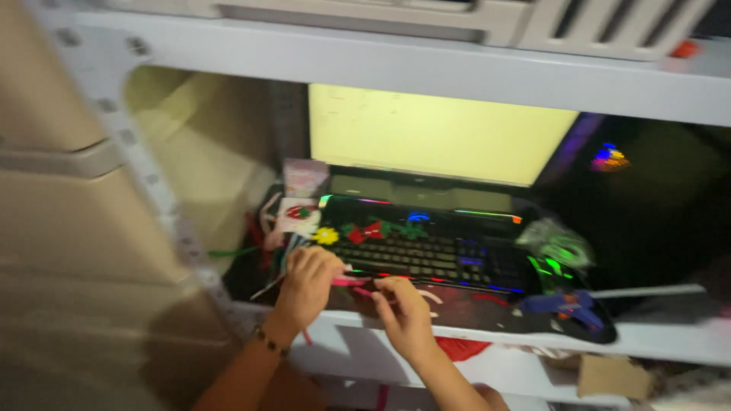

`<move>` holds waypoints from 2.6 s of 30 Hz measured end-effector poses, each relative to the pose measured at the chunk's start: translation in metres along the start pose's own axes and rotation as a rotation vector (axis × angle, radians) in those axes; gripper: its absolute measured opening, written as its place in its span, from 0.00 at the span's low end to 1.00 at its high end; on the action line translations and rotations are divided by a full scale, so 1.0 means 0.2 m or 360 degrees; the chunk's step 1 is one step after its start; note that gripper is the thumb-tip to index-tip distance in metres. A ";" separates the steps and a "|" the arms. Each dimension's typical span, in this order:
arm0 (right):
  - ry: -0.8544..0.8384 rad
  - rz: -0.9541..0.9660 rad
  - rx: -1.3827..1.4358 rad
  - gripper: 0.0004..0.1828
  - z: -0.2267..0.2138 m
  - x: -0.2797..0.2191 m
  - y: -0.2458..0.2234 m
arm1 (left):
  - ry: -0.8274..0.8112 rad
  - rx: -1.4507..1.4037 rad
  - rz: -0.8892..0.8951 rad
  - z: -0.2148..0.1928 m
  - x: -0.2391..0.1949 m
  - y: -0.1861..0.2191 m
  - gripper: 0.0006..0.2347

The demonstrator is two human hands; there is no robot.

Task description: Crafting small items using colorful pipe cleaners by bending and twisting them at a desk.

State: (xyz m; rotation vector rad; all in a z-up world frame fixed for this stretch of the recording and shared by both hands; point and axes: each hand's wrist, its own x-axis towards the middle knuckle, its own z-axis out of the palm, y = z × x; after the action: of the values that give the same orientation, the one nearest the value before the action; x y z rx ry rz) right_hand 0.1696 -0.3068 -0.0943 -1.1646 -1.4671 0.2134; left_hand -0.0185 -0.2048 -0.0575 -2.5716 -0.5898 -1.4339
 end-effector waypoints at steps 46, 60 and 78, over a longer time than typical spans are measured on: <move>0.0190 0.0711 -0.1119 0.20 -1.55 -0.34 0.40 | -0.0611 -0.0877 -0.0547 0.38 -0.70 0.39 0.03; 0.0782 0.0304 -0.1283 0.12 -1.44 -0.46 0.24 | -0.0487 -0.1175 -0.0715 0.42 -0.66 0.45 0.02; -0.0684 0.0485 -0.0620 0.07 -0.58 -0.50 -0.29 | -0.0421 -0.1043 -0.0143 0.17 -0.40 0.71 0.05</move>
State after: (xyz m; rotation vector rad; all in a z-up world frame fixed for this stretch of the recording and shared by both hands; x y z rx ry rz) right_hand 0.2171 -0.4628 -0.0842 -1.7414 -1.7476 0.4209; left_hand 0.0284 -0.3461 -0.1338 -3.3149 -0.2927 -1.5199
